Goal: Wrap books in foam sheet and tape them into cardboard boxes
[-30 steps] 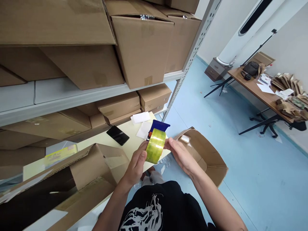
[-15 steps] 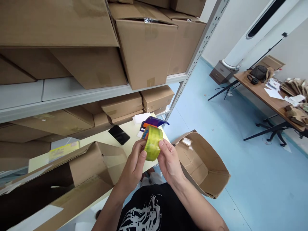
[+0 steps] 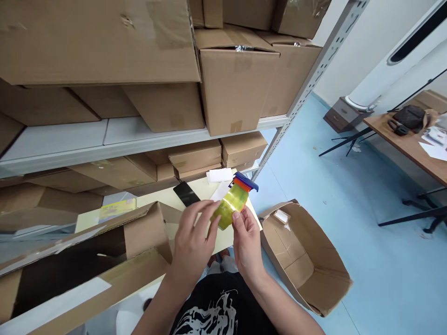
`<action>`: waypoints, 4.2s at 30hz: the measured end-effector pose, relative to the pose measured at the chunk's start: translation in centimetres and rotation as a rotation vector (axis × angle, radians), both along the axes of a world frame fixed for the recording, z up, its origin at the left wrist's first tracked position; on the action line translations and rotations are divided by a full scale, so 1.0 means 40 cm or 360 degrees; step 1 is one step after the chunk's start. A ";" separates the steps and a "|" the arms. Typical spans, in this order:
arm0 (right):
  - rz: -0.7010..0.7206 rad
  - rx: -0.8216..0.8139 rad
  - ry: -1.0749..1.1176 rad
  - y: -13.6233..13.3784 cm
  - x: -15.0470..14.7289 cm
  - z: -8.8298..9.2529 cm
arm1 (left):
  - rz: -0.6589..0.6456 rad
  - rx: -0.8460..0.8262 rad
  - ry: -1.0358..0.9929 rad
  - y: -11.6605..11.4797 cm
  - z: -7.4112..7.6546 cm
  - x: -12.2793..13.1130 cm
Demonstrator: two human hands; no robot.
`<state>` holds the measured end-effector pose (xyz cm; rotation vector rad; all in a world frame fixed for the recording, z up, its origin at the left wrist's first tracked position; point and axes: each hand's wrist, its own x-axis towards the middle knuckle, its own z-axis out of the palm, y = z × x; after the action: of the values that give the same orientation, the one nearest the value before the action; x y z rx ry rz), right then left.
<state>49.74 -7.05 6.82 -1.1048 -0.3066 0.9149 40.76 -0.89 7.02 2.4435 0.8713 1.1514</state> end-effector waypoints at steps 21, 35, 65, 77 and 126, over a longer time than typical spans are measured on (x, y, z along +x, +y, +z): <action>-0.0219 -0.0065 -0.0153 0.011 -0.039 -0.067 | 0.0020 -0.0098 -0.0122 0.025 -0.054 0.004; -0.0117 -0.0070 -0.0301 0.009 -0.017 -0.079 | -0.0114 0.0248 0.0228 0.051 -0.037 -0.013; -0.0011 0.0013 -0.0053 0.012 -0.013 -0.058 | -0.0378 0.0416 0.0230 0.061 -0.030 -0.034; 0.0037 -0.0064 0.0011 -0.003 -0.015 -0.034 | -0.0369 0.0313 -0.0001 0.045 -0.037 -0.036; 0.0130 -0.0048 -0.0154 0.027 0.029 -0.014 | -0.0314 0.0314 0.0045 0.055 -0.063 -0.032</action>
<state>50.92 -5.96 6.26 -1.1733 -0.4210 0.9423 39.47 1.31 4.50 2.6380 0.5304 1.1822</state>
